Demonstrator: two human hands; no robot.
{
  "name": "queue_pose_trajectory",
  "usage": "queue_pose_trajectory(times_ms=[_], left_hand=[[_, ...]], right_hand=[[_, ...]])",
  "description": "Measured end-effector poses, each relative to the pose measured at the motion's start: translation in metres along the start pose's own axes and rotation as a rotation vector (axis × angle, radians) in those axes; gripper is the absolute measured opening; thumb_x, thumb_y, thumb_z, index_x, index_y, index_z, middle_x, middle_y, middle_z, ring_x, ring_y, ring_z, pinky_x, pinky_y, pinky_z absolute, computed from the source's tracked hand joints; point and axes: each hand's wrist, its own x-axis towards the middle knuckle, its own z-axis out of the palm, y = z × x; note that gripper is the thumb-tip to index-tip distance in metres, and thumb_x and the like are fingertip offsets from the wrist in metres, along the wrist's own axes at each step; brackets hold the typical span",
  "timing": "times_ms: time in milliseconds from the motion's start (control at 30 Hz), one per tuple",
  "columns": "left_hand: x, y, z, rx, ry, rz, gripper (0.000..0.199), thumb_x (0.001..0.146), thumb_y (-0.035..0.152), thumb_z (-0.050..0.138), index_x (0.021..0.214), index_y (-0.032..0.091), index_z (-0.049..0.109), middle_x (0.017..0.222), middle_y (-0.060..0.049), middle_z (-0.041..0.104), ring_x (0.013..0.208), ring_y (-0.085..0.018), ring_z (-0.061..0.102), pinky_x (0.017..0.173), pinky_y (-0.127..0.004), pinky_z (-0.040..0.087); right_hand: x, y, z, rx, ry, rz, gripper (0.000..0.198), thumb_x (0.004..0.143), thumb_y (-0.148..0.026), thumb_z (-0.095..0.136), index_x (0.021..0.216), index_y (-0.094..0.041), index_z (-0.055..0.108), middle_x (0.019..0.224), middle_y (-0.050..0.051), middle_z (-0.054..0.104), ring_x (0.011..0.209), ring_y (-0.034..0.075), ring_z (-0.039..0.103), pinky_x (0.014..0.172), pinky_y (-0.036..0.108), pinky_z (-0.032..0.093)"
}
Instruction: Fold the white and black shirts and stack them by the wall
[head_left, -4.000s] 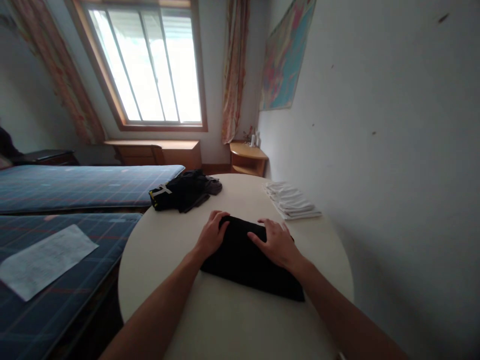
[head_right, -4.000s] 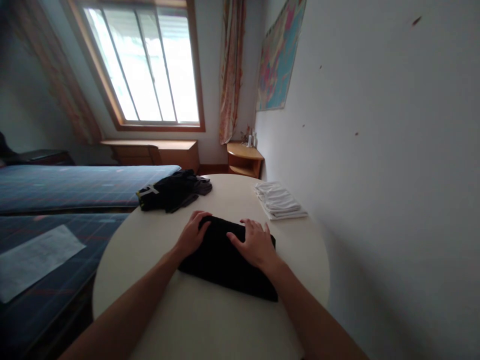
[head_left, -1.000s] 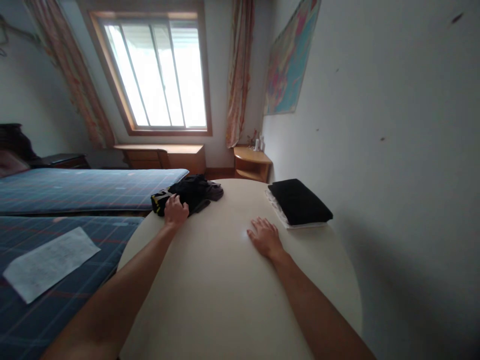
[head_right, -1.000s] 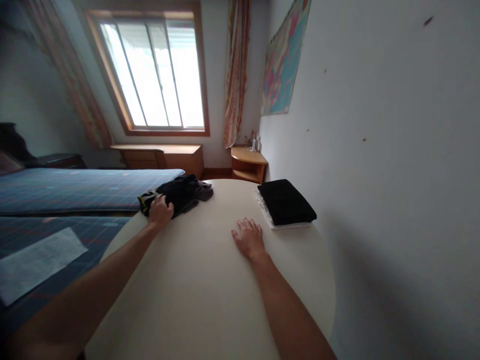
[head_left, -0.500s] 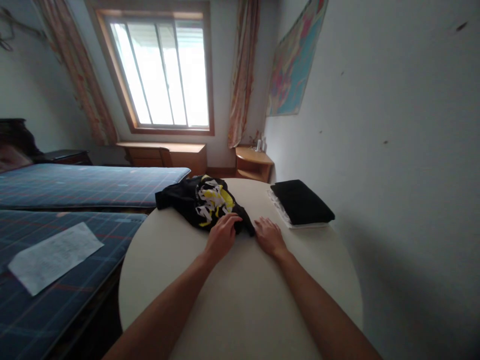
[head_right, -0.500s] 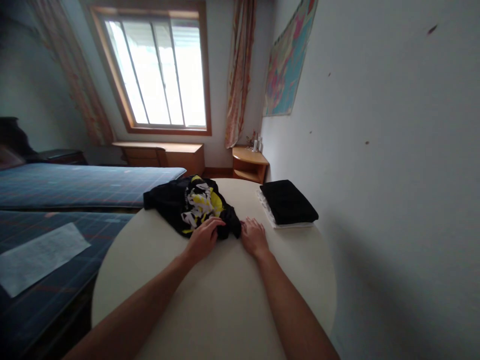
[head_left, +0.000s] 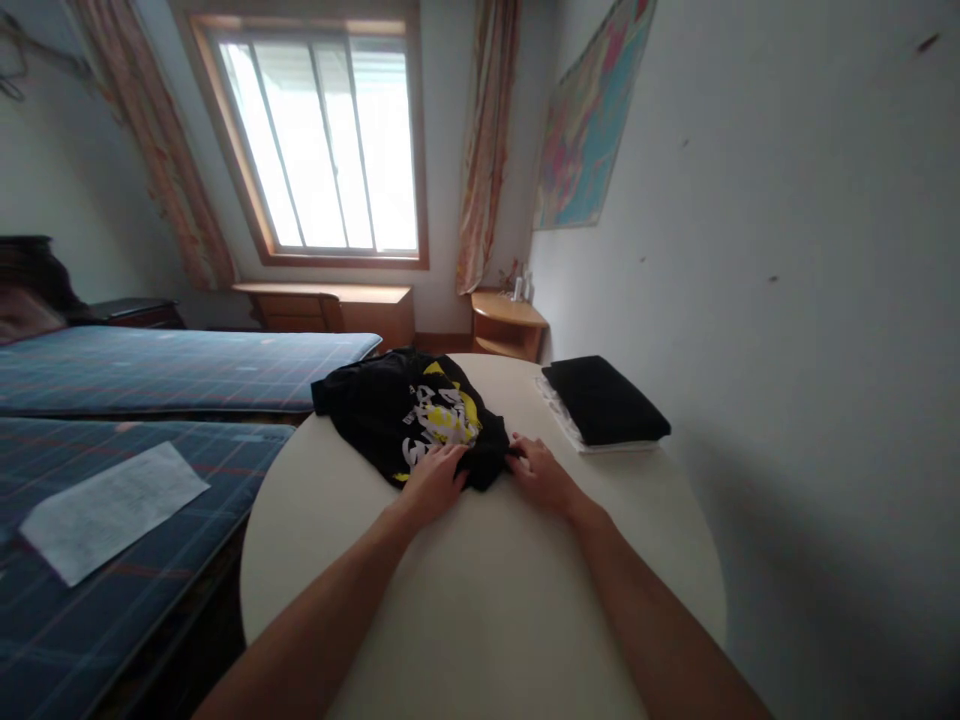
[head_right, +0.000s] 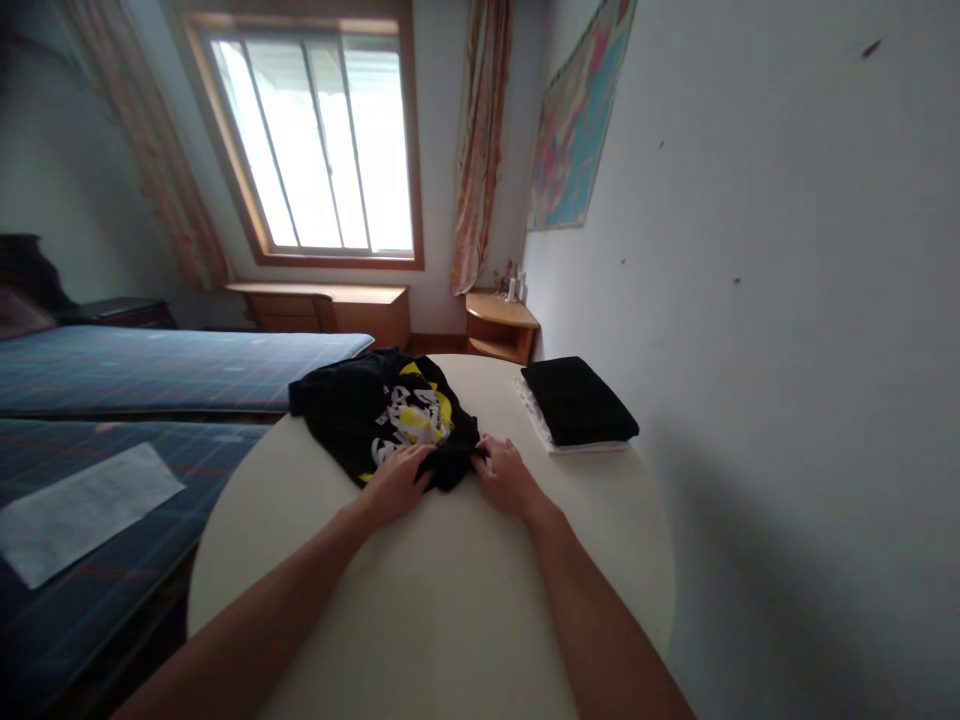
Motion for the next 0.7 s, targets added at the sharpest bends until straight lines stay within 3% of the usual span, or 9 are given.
queue_pose_trajectory(times_ms=[33, 100, 233, 300, 367, 467, 567, 633, 700], left_hand=[[0.000, 0.003, -0.003, -0.018, -0.016, -0.021, 0.033, 0.087, 0.018, 0.053, 0.117, 0.022, 0.064, 0.110, -0.009, 0.070, 0.106, -0.027, 0.063, 0.095, -0.040, 0.047], [0.001, 0.010, -0.009, -0.138, -0.021, -0.051, 0.024, 0.088, 0.023, 0.053, 0.107, 0.023, 0.067, 0.097, -0.006, 0.072, 0.094, -0.025, 0.066, 0.087, -0.036, 0.051], [0.005, 0.024, -0.020, -0.563, -0.011, -0.039, 0.026, 0.087, 0.039, 0.058, 0.098, 0.017, 0.069, 0.089, -0.004, 0.073, 0.082, -0.020, 0.066, 0.076, -0.029, 0.053], [0.007, 0.024, -0.024, -0.660, 0.066, -0.067, 0.029, 0.086, 0.042, 0.059, 0.095, 0.017, 0.070, 0.089, -0.003, 0.073, 0.082, -0.019, 0.066, 0.076, -0.028, 0.052], [0.010, 0.016, -0.026, -0.649, 0.203, -0.141, 0.030, 0.086, 0.043, 0.058, 0.095, 0.016, 0.070, 0.089, -0.004, 0.073, 0.085, -0.020, 0.067, 0.078, -0.028, 0.052], [0.014, -0.002, -0.027, -0.510, 0.360, -0.295, 0.030, 0.089, 0.040, 0.054, 0.097, 0.016, 0.070, 0.093, -0.007, 0.074, 0.091, -0.023, 0.068, 0.085, -0.033, 0.052], [0.014, -0.015, -0.028, -0.373, 0.458, -0.395, 0.031, 0.090, 0.030, 0.052, 0.112, 0.015, 0.067, 0.110, -0.011, 0.072, 0.103, -0.024, 0.066, 0.096, -0.037, 0.049], [0.011, -0.013, -0.029, -0.297, 0.519, -0.327, 0.041, 0.090, 0.027, 0.051, 0.128, 0.014, 0.058, 0.126, -0.013, 0.065, 0.116, -0.024, 0.061, 0.105, -0.039, 0.044], [0.006, -0.003, -0.029, -0.212, 0.478, -0.130, 0.053, 0.090, 0.030, 0.052, 0.141, 0.015, 0.046, 0.143, -0.013, 0.052, 0.131, -0.025, 0.050, 0.113, -0.040, 0.036]], right_hand=[[0.000, 0.000, -0.004, 0.069, 0.033, 0.025, 0.024, 0.092, -0.037, 0.047, 0.100, -0.020, 0.062, 0.100, 0.008, 0.072, 0.108, 0.025, 0.063, 0.096, 0.042, 0.045], [-0.001, 0.001, -0.014, 0.219, 0.121, 0.082, 0.030, 0.090, -0.048, 0.049, 0.094, -0.020, 0.060, 0.079, 0.003, 0.069, 0.078, 0.021, 0.065, 0.073, 0.033, 0.050], [-0.007, 0.001, -0.033, 0.543, 0.256, 0.203, 0.040, 0.079, -0.060, 0.062, 0.093, -0.023, 0.058, 0.062, -0.003, 0.061, 0.054, 0.016, 0.055, 0.048, 0.024, 0.040], [-0.010, -0.001, -0.037, 0.678, 0.240, 0.206, 0.046, 0.078, -0.060, 0.064, 0.106, -0.024, 0.057, 0.067, -0.003, 0.065, 0.057, 0.016, 0.059, 0.051, 0.024, 0.043], [-0.012, -0.003, -0.036, 0.718, 0.171, 0.135, 0.056, 0.077, -0.057, 0.067, 0.120, -0.024, 0.053, 0.084, 0.001, 0.070, 0.073, 0.018, 0.066, 0.065, 0.029, 0.052], [-0.014, -0.005, -0.027, 0.546, 0.015, 0.051, 0.067, 0.073, -0.048, 0.074, 0.130, -0.021, 0.052, 0.109, 0.007, 0.070, 0.097, 0.023, 0.067, 0.087, 0.036, 0.052], [-0.014, -0.003, -0.018, 0.290, -0.056, 0.027, 0.043, 0.079, -0.042, 0.068, 0.115, -0.018, 0.064, 0.108, 0.008, 0.071, 0.098, 0.025, 0.066, 0.092, 0.040, 0.050], [-0.013, -0.004, -0.014, 0.244, -0.029, -0.004, 0.030, 0.087, -0.039, 0.059, 0.107, -0.019, 0.067, 0.104, 0.007, 0.072, 0.096, 0.024, 0.066, 0.092, 0.039, 0.050], [-0.012, -0.008, -0.013, 0.294, -0.009, -0.044, 0.028, 0.090, -0.037, 0.054, 0.107, -0.020, 0.068, 0.105, 0.005, 0.072, 0.097, 0.022, 0.066, 0.091, 0.037, 0.050]])
